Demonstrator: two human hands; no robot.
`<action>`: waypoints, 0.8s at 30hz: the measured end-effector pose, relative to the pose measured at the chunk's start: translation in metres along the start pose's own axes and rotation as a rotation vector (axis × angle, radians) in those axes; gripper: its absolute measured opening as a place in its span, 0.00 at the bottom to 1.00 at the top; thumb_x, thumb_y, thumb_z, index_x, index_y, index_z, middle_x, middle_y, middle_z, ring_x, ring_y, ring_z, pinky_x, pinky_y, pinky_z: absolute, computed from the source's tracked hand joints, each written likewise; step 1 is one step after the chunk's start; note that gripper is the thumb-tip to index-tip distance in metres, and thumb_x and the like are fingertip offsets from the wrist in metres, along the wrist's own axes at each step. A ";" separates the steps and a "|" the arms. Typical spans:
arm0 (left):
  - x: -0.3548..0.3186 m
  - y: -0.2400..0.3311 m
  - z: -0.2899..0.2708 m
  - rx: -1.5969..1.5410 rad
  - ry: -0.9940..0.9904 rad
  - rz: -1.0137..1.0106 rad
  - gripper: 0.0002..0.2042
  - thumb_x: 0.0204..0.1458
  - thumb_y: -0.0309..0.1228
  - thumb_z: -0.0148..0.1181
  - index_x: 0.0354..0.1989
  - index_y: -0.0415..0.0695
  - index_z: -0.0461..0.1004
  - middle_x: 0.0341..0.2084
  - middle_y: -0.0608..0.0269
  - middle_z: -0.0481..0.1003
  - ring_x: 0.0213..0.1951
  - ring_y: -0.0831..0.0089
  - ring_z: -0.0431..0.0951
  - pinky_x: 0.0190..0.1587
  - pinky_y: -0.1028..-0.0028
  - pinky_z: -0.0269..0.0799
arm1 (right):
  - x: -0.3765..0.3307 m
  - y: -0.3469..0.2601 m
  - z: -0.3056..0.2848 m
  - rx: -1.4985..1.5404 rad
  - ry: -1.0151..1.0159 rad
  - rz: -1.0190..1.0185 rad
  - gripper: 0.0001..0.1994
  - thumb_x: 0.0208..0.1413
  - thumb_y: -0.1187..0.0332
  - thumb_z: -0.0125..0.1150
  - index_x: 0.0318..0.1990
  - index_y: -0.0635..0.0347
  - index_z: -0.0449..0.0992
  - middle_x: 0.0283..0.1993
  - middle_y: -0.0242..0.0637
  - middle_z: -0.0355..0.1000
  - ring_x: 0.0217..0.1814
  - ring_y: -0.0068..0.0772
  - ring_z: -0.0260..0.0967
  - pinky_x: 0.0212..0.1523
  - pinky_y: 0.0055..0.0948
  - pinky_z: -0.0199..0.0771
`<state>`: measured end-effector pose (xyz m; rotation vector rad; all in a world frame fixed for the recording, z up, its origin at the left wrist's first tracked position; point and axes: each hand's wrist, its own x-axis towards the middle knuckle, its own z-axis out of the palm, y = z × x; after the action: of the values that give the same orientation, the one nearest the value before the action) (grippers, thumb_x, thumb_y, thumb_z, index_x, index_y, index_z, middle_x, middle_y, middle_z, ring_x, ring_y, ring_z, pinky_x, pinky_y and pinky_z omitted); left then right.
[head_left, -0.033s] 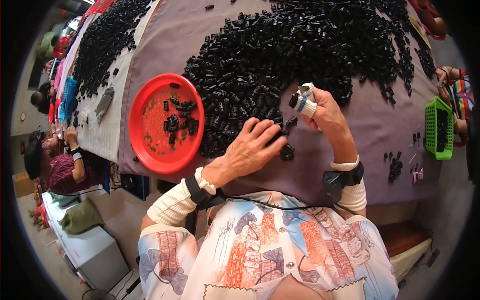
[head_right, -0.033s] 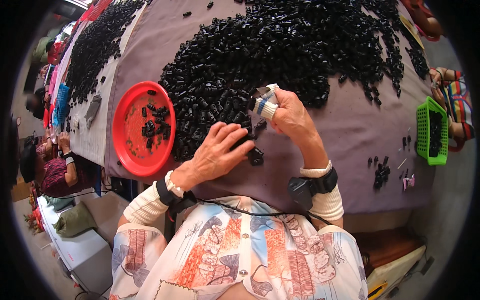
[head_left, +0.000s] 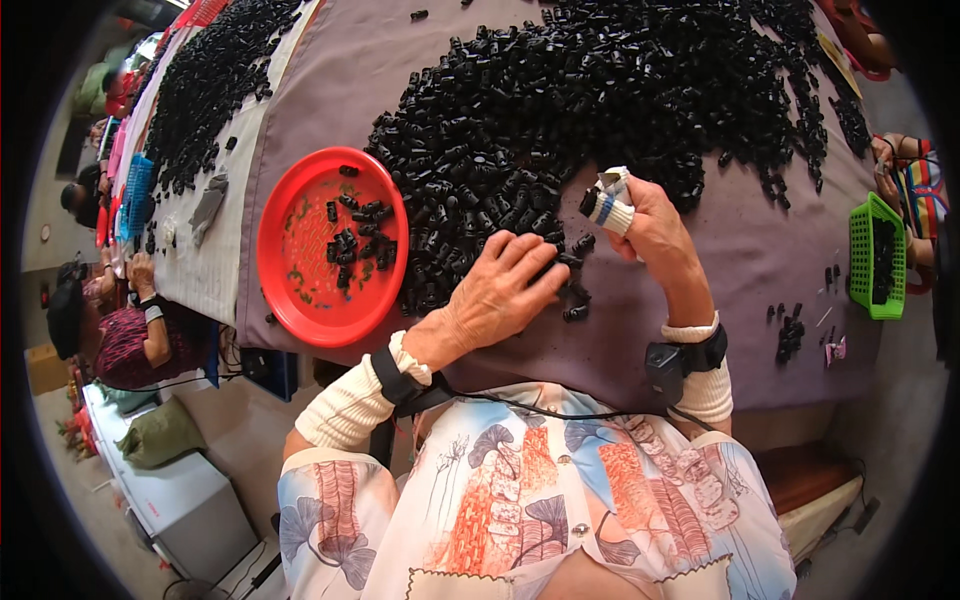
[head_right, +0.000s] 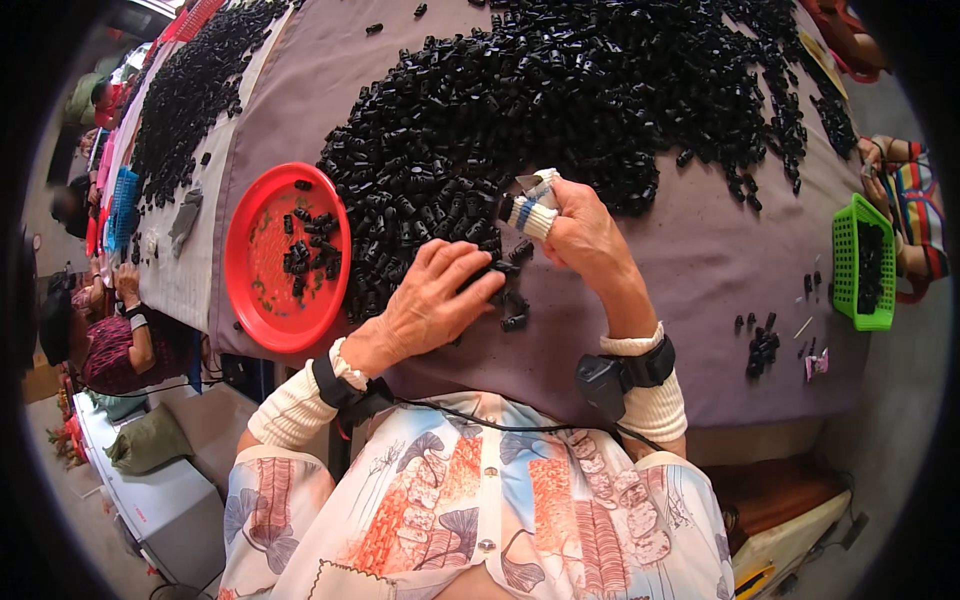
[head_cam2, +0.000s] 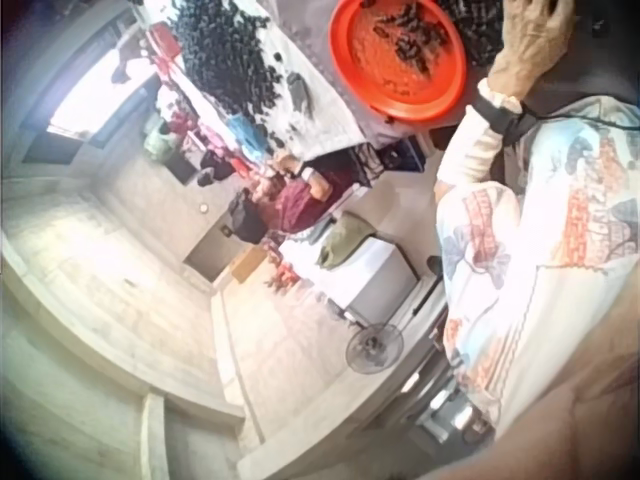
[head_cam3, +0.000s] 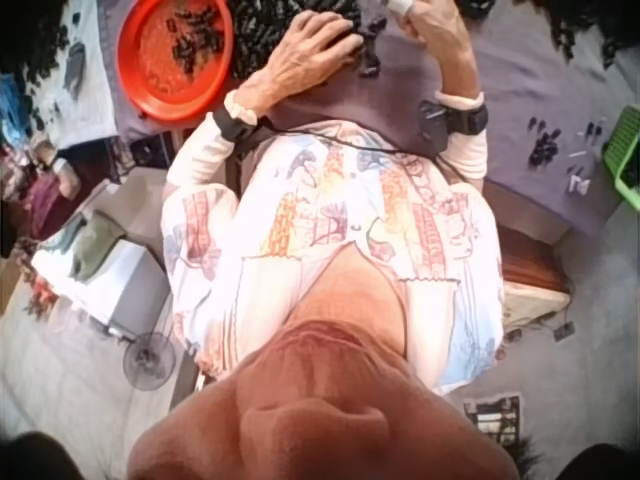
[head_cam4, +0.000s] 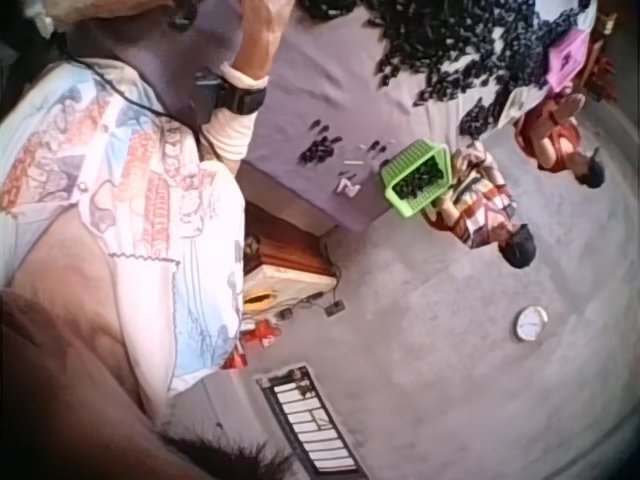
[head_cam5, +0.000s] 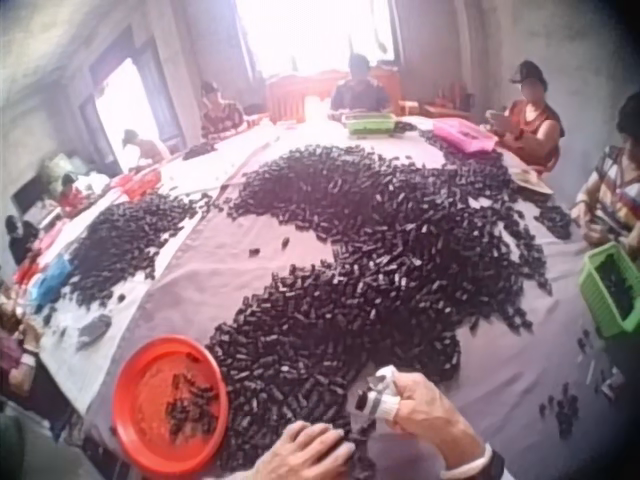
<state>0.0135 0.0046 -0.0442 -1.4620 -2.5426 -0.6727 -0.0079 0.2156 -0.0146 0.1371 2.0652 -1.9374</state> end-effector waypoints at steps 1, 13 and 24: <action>0.001 -0.004 0.000 0.004 0.027 -0.009 0.17 0.38 0.31 0.62 0.39 0.44 0.70 0.39 0.59 0.68 0.45 0.62 0.66 0.48 0.61 0.61 | -0.001 0.004 -0.002 -0.003 0.011 0.008 0.05 0.48 0.69 0.56 0.26 0.59 0.69 0.14 0.23 0.59 0.13 0.11 0.53 0.11 0.17 0.49; 0.020 -0.056 -0.011 0.097 0.294 -0.210 0.08 0.40 0.24 0.61 0.31 0.43 0.72 0.33 0.62 0.71 0.42 0.61 0.69 0.45 0.65 0.62 | -0.001 0.004 -0.008 -0.014 0.055 0.029 0.06 0.50 0.68 0.52 0.23 0.54 0.66 0.12 0.23 0.58 0.11 0.11 0.52 0.12 0.14 0.49; 0.053 0.005 0.027 0.079 0.024 -0.007 0.25 0.32 0.42 0.66 0.41 0.46 0.70 0.43 0.58 0.67 0.50 0.59 0.64 0.52 0.51 0.54 | -0.004 -0.002 -0.020 0.013 0.104 -0.021 0.04 0.51 0.70 0.50 0.27 0.58 0.67 0.15 0.26 0.60 0.12 0.13 0.53 0.11 0.16 0.50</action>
<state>-0.0069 0.0602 -0.0495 -1.4123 -2.5265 -0.5805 -0.0082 0.2361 -0.0112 0.2250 2.1283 -1.9955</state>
